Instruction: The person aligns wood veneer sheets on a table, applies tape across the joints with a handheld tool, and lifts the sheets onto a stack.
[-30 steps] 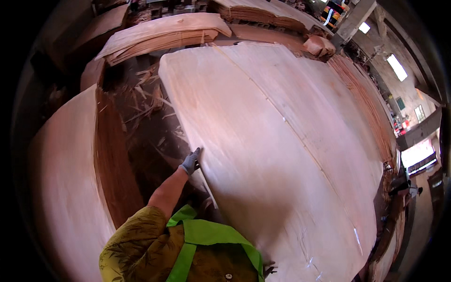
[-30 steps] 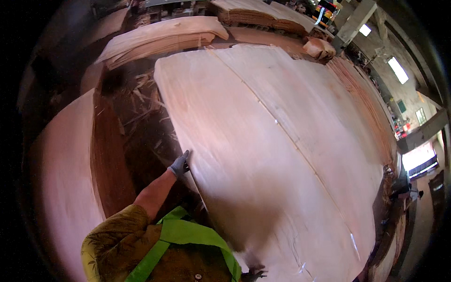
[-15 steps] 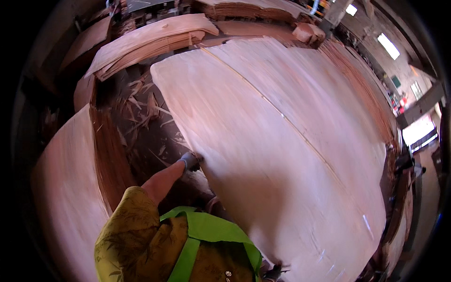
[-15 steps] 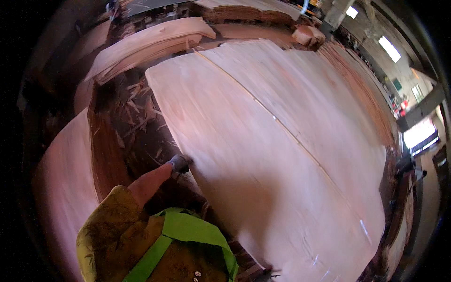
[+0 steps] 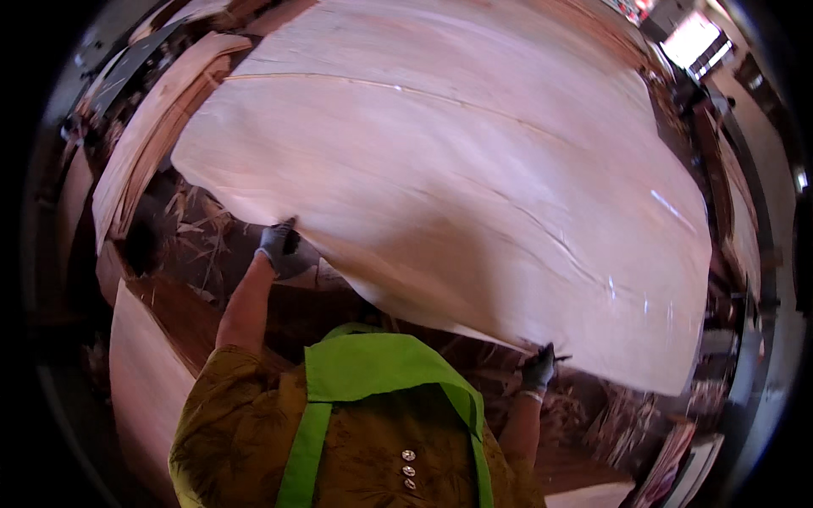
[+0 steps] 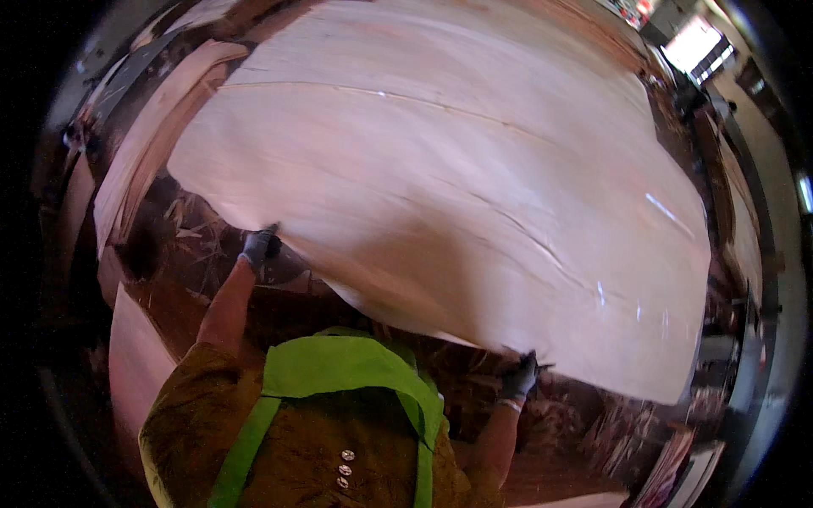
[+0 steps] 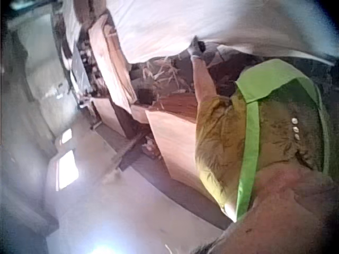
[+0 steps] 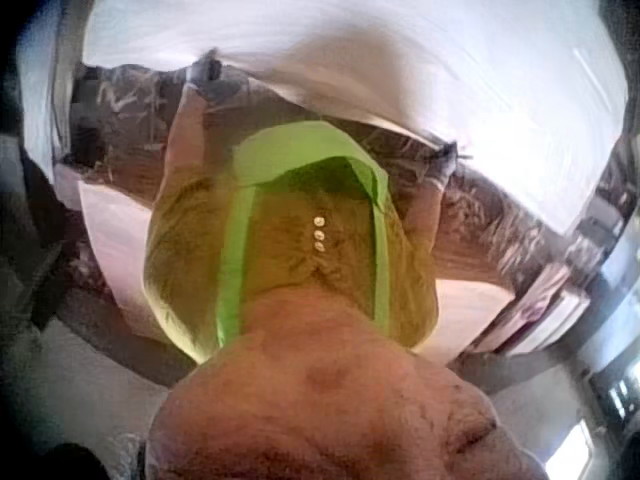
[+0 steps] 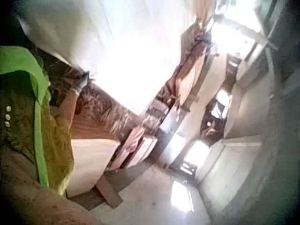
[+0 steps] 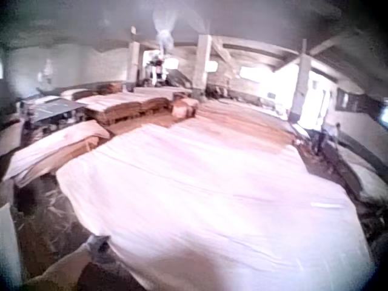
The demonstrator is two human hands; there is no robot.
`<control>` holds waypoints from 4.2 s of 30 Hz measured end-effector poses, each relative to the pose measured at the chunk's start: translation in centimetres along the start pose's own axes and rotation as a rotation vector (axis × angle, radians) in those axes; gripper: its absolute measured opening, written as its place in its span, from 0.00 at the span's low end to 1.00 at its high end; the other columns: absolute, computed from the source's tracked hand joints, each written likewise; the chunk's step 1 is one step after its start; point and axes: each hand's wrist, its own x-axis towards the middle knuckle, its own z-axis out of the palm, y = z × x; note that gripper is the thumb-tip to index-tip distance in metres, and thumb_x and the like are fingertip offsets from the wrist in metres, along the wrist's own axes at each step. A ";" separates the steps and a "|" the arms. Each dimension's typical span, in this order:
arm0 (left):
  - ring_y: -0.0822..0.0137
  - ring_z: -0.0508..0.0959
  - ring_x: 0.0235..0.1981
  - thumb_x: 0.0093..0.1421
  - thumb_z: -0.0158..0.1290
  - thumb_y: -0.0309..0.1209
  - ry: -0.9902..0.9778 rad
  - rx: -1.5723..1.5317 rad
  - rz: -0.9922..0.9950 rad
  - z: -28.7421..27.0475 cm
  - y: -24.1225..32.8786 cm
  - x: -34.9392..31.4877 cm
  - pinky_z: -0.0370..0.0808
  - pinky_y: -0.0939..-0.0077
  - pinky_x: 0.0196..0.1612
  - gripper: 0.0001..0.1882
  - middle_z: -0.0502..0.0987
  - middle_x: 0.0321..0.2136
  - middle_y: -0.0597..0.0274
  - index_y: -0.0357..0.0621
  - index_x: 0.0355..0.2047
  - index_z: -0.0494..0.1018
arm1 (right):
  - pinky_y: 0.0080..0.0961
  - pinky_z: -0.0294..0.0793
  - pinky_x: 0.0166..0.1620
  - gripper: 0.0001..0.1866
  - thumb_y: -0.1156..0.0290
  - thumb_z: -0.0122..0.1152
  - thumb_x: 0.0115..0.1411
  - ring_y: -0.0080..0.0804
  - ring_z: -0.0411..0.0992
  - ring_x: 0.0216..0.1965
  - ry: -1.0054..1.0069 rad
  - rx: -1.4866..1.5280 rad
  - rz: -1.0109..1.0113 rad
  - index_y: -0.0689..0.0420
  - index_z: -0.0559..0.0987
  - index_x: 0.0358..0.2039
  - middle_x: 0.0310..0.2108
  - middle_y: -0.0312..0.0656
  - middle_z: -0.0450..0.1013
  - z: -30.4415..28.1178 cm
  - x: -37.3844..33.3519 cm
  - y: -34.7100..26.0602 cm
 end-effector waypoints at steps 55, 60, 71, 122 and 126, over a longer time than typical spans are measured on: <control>0.76 0.69 0.39 0.59 0.48 0.25 -0.220 0.630 0.417 8.0 -3.2 -11.5 0.67 0.84 0.42 0.22 0.70 0.43 0.62 0.37 0.54 0.62 | 0.20 0.68 0.48 0.15 0.80 0.52 0.56 0.22 0.68 0.43 -0.604 -0.706 -0.224 0.61 0.74 0.45 0.42 0.39 0.73 -4.6 -14.4 6.1; 0.76 0.69 0.38 0.59 0.48 0.26 -0.267 0.616 0.412 9.6 -2.8 -12.6 0.67 0.85 0.40 0.22 0.71 0.42 0.62 0.38 0.55 0.62 | 0.20 0.68 0.46 0.16 0.79 0.57 0.54 0.19 0.67 0.40 -0.906 -0.816 -0.095 0.63 0.74 0.45 0.38 0.34 0.73 -4.0 -16.2 4.6; 0.76 0.70 0.38 0.60 0.47 0.24 -0.302 0.622 0.385 7.4 -3.4 -10.2 0.68 0.86 0.40 0.21 0.71 0.42 0.62 0.37 0.54 0.62 | 0.16 0.63 0.21 0.07 0.70 0.60 0.54 0.18 0.64 0.18 -0.981 -0.913 0.152 0.61 0.79 0.27 0.18 0.31 0.71 -2.2 -15.7 -5.5; 0.59 0.71 0.45 0.53 0.43 0.26 -0.952 1.260 1.712 49.2 1.6 -0.6 0.71 0.63 0.41 0.27 0.66 0.54 0.57 0.44 0.57 0.59 | 0.17 0.56 0.16 0.14 0.63 0.55 0.58 0.19 0.57 0.11 -0.332 -0.360 0.051 0.54 0.75 0.44 0.11 0.27 0.58 26.2 2.0 -4.0; 0.60 0.69 0.48 0.54 0.42 0.28 -0.891 1.259 1.842 50.5 -0.8 -0.6 0.71 0.62 0.40 0.26 0.64 0.55 0.57 0.47 0.56 0.62 | 0.17 0.55 0.16 0.15 0.62 0.56 0.58 0.18 0.58 0.12 -0.364 -0.352 0.004 0.56 0.76 0.43 0.12 0.27 0.59 25.6 2.7 -3.8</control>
